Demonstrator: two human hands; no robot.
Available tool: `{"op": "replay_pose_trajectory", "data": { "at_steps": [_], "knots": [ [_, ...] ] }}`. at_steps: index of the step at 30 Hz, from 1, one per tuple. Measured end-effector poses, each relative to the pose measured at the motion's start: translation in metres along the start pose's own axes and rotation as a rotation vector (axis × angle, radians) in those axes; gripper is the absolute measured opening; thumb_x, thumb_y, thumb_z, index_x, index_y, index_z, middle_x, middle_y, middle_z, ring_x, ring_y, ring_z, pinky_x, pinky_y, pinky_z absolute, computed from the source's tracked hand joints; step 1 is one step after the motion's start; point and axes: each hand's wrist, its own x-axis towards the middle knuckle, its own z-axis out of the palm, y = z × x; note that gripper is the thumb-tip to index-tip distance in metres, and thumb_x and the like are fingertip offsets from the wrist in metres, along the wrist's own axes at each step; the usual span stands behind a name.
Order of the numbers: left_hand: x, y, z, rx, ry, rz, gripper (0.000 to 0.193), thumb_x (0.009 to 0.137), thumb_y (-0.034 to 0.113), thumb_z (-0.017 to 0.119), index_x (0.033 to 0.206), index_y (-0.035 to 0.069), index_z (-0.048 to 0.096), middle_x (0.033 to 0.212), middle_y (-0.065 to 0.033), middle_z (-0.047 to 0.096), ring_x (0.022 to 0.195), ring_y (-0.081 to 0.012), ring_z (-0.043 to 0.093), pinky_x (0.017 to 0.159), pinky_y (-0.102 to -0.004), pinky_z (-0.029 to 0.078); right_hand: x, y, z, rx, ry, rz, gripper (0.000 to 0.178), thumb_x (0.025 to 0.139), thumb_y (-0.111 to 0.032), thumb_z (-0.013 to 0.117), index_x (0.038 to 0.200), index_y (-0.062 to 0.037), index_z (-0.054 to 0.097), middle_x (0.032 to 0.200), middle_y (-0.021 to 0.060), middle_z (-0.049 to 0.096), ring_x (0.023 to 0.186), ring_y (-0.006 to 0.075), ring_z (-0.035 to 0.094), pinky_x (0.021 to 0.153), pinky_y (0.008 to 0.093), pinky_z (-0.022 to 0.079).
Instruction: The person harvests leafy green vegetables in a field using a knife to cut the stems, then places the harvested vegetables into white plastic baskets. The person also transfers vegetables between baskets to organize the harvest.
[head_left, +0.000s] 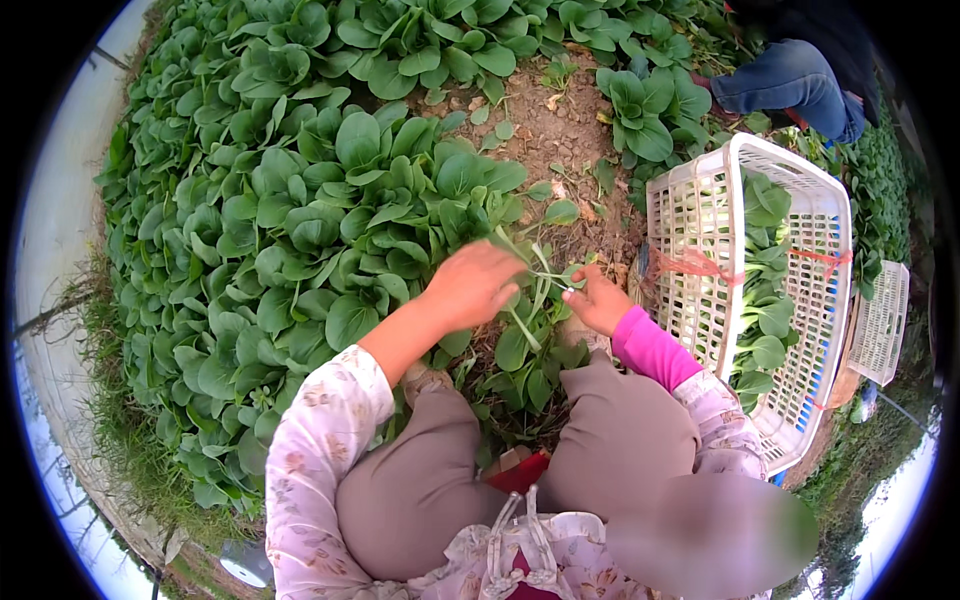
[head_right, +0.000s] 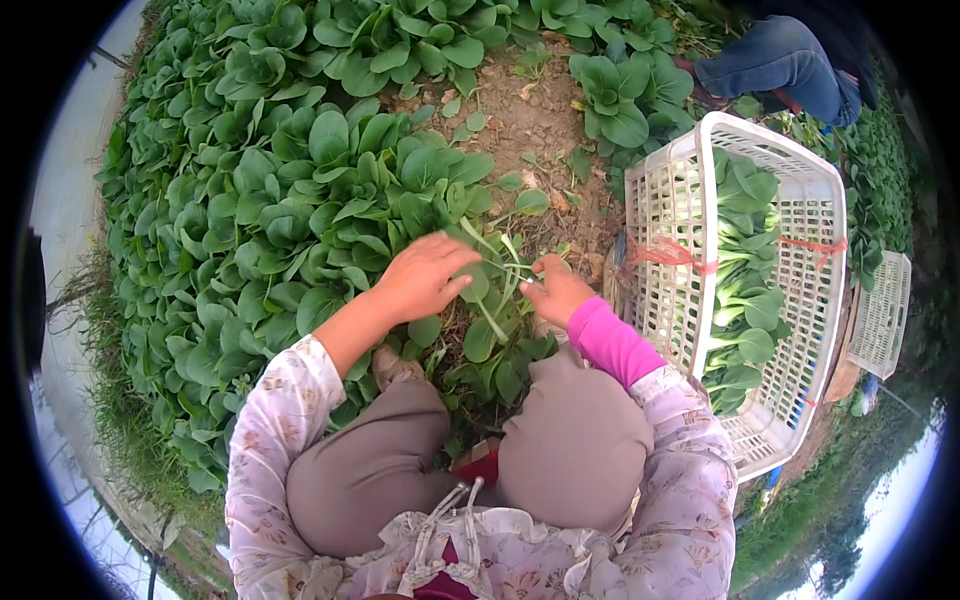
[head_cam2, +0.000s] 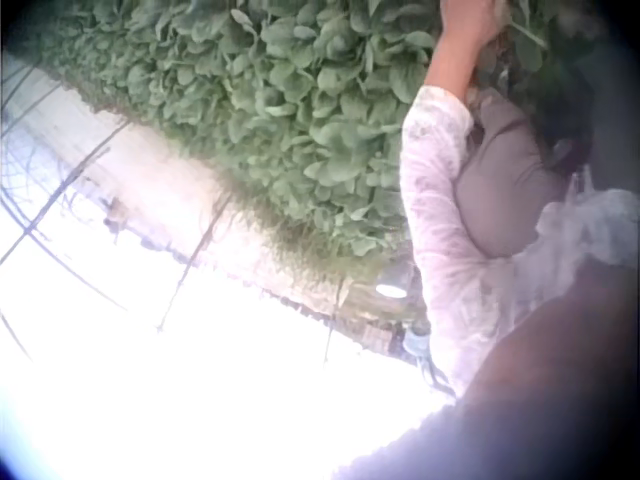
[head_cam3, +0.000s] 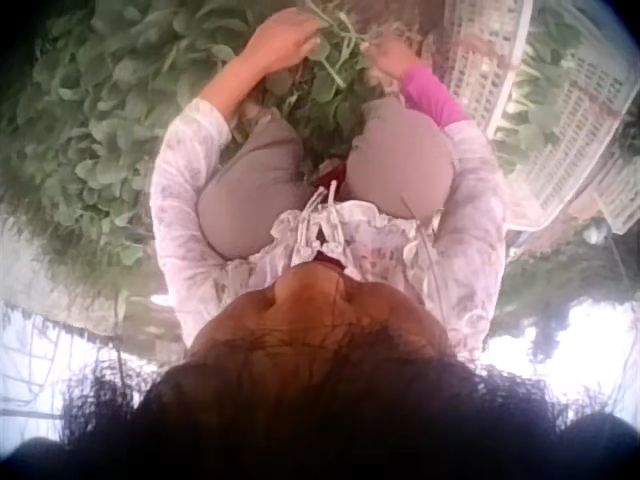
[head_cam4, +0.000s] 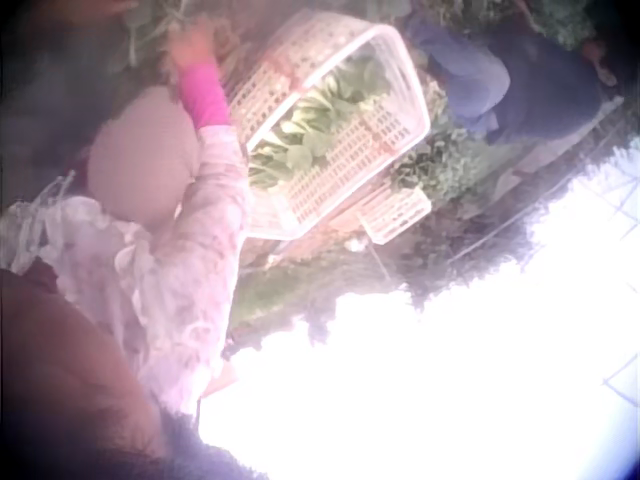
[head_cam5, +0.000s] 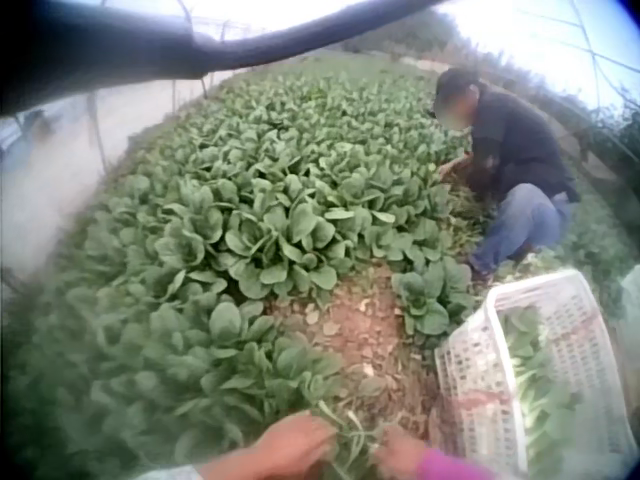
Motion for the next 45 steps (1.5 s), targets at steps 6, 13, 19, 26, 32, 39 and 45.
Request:
{"op": "replay_pose_trajectory", "data": {
  "at_steps": [6, 13, 19, 26, 32, 39, 45],
  "knots": [
    [-0.041, -0.064, 0.028, 0.478, -0.056, -0.131, 0.012, 0.067, 0.014, 0.057, 0.076, 0.008, 0.062, 0.101, -0.0096, 0.055, 0.101, -0.0247, 0.047, 0.095, -0.0366, 0.033, 0.019, 0.015, 0.018, 0.103, 0.032, -0.13, 0.028, 0.086, -0.021, 0.053, 0.11, -0.0086, 0.058, 0.085, 0.0166, 0.06, 0.081, 0.0345, 0.058, 0.072, 0.0411, 0.044],
    [-0.042, -0.057, 0.024, 0.436, -0.049, -0.155, 0.022, 0.074, 0.021, 0.063, 0.091, 0.008, 0.059, 0.109, -0.0081, 0.052, 0.102, -0.0262, 0.047, 0.09, -0.0395, 0.035, 0.055, -0.001, 0.046, -0.029, 0.075, -0.305, 0.029, 0.086, -0.019, 0.051, 0.112, -0.0095, 0.058, 0.079, 0.0194, 0.056, 0.072, 0.0375, 0.056, 0.065, 0.0453, 0.044],
    [-0.038, -0.056, 0.025, 0.471, -0.107, -0.124, 0.026, 0.072, 0.021, 0.06, 0.094, 0.008, 0.057, 0.116, -0.0075, 0.049, 0.087, -0.0228, 0.047, 0.075, -0.0369, 0.037, 0.067, -0.009, 0.053, 0.041, 0.162, -0.122, 0.028, 0.086, -0.018, 0.052, 0.111, -0.0059, 0.058, 0.075, 0.0196, 0.058, 0.071, 0.0379, 0.057, 0.064, 0.044, 0.045],
    [-0.031, -0.046, 0.036, 0.566, -0.315, -0.206, 0.032, 0.074, 0.024, 0.06, 0.101, 0.007, 0.058, 0.12, -0.0065, 0.048, 0.083, -0.0239, 0.049, 0.069, -0.0354, 0.038, 0.078, 0.004, 0.073, 0.235, 0.079, -0.092, 0.034, 0.086, -0.019, 0.054, 0.115, -0.0021, 0.055, 0.08, 0.0192, 0.062, 0.074, 0.0359, 0.059, 0.07, 0.0384, 0.046],
    [-0.039, -0.047, 0.047, 0.72, -0.396, -0.152, 0.031, 0.073, 0.021, 0.057, 0.101, 0.008, 0.06, 0.116, -0.0069, 0.049, 0.077, -0.0219, 0.048, 0.065, -0.0335, 0.036, 0.087, -0.005, 0.068, 0.609, -0.266, 0.257, 0.035, 0.09, -0.019, 0.05, 0.121, -0.0037, 0.053, 0.068, 0.0089, 0.057, 0.049, 0.0172, 0.054, 0.046, 0.0293, 0.044],
    [-0.032, -0.048, 0.053, 0.833, -0.535, -0.249, 0.038, 0.074, 0.021, 0.056, 0.108, 0.004, 0.057, 0.119, -0.0082, 0.049, 0.08, -0.023, 0.048, 0.067, -0.0346, 0.037, 0.104, -0.003, 0.077, 0.85, -0.337, 0.322, 0.029, 0.091, -0.017, 0.047, 0.114, -0.001, 0.055, 0.062, 0.0034, 0.049, 0.04, 0.0124, 0.045, 0.035, 0.028, 0.036],
    [-0.024, -0.044, 0.052, 0.76, -0.549, -0.338, 0.044, 0.085, 0.034, 0.05, 0.113, 0.001, 0.056, 0.121, -0.0095, 0.049, 0.084, -0.0238, 0.05, 0.071, -0.0354, 0.037, 0.116, -0.023, 0.087, 0.651, -0.32, 0.246, 0.022, 0.09, -0.015, 0.046, 0.098, 0.0022, 0.057, 0.06, 0.007, 0.05, 0.039, 0.0154, 0.046, 0.034, 0.0297, 0.036]
  ]
}}
